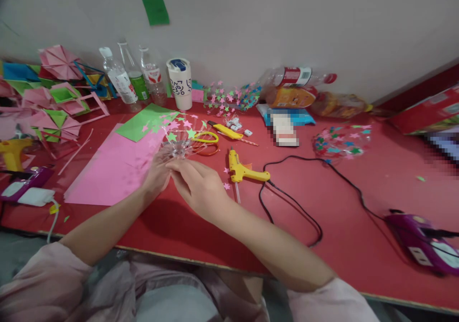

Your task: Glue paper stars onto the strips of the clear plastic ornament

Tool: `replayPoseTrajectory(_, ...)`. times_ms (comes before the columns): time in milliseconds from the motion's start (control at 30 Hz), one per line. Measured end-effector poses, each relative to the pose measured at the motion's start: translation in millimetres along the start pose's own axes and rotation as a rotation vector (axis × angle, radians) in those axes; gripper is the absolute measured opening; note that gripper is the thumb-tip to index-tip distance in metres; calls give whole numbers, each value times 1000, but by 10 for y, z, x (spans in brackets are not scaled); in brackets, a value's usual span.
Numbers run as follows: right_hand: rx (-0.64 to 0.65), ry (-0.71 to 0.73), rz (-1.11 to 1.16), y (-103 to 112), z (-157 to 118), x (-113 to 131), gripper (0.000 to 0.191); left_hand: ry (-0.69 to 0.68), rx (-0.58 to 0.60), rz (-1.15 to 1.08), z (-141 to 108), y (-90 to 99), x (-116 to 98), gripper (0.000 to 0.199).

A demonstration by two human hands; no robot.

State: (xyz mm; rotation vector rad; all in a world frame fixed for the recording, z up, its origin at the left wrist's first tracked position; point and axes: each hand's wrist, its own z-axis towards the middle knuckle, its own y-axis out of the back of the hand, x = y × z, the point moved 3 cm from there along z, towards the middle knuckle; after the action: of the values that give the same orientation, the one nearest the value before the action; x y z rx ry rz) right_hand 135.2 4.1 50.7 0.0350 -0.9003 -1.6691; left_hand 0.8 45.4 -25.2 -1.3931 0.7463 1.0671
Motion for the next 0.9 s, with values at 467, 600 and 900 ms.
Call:
replayPoseTrajectory(467,31,-5,21,3,19,2,23,-14,42,-16,12,15,15,22)
replayPoseTrajectory(600,47,-9,7,3,21,2,17,5,46,-24,24,42,52,21)
replayPoseTrajectory(900,39,70,-8,34,23,41,13,-9,39,-18,8,-7,14,21)
